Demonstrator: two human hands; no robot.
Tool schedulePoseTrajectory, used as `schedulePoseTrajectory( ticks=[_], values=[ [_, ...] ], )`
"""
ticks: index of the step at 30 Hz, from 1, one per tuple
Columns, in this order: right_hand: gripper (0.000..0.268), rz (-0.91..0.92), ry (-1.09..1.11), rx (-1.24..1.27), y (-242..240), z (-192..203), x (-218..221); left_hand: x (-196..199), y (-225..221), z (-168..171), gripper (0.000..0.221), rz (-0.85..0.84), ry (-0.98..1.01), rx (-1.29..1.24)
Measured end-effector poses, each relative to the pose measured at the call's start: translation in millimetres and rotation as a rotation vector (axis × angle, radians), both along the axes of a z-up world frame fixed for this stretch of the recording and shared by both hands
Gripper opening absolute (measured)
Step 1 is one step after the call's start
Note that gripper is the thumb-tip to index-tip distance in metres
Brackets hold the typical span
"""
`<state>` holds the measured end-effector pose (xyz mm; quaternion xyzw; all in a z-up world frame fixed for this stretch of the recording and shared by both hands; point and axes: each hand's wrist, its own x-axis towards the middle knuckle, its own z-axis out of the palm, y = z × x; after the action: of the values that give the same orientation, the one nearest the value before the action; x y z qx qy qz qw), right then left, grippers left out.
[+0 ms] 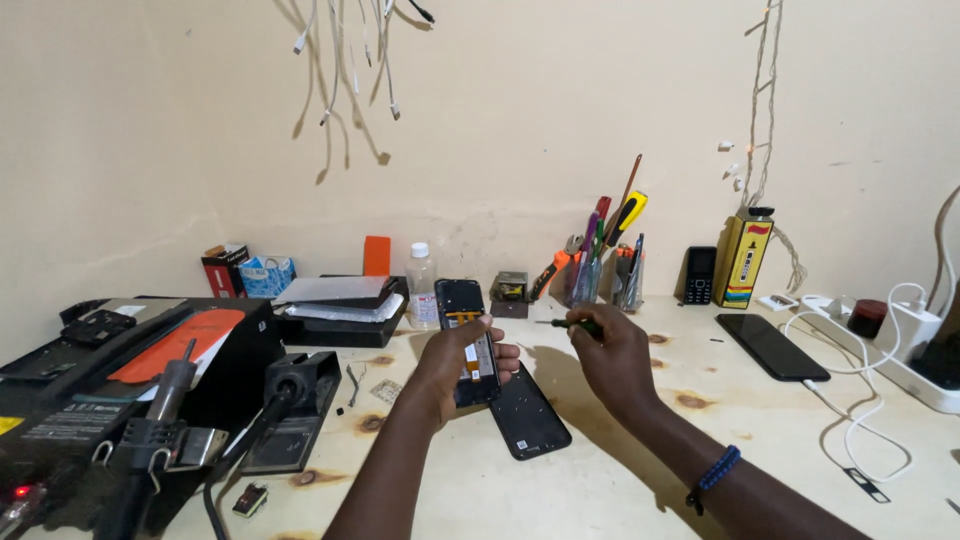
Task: Disassembling a smartphone by prying off the back cover and removing internal screws with a screwdriver.
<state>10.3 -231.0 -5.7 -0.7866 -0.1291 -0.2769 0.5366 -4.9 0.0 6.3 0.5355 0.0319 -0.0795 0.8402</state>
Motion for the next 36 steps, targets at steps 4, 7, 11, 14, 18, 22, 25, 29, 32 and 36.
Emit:
schedulePoseTrajectory(
  ticks=[4,7,11,14,18,22,25,29,32,36],
  values=[
    [0.024,-0.017,-0.053,-0.302,-10.0,-56.0,52.2,21.0,7.5,-17.6,0.042,0.063,0.013,-0.083],
    [0.021,0.027,-0.025,-0.585,-4.6,-60.7,43.9,40.6,17.0,-39.5,0.043,0.17,-0.023,-0.234],
    [0.027,-0.018,0.071,-0.708,13.8,-40.0,32.0,62.0,33.5,-67.6,0.049,0.269,-0.047,-0.373],
    [0.021,0.011,-0.038,-0.693,25.7,-39.2,65.3,55.7,28.5,-62.4,0.05,0.29,-0.044,-0.422],
    [0.018,0.122,-0.154,-0.754,64.7,-30.6,124.6,58.4,30.0,-62.7,0.051,0.35,-0.063,-0.485],
    [0.015,0.203,-0.209,-0.763,105.3,-43.8,216.2,56.4,28.5,-58.6,0.049,0.366,-0.016,-0.54],
    [0.019,0.257,-0.268,-0.69,141.3,-56.6,259.5,37.9,19.6,-38.9,0.04,0.423,-0.058,-0.564],
    [0.022,0.287,-0.305,-0.825,171.0,-58.8,284.7,38.0,18.1,-30.8,0.048,0.502,0.051,-0.528],
    [0.012,0.322,-0.244,-0.959,177.7,-54.5,305.1,38.1,17.0,-25.0,0.049,0.523,0.081,-0.533],
    [0.007,0.444,-0.267,-1.052,178.3,-60.6,334.5,40.2,18.2,-29.1,0.045,0.524,0.083,-0.54]
  ],
)
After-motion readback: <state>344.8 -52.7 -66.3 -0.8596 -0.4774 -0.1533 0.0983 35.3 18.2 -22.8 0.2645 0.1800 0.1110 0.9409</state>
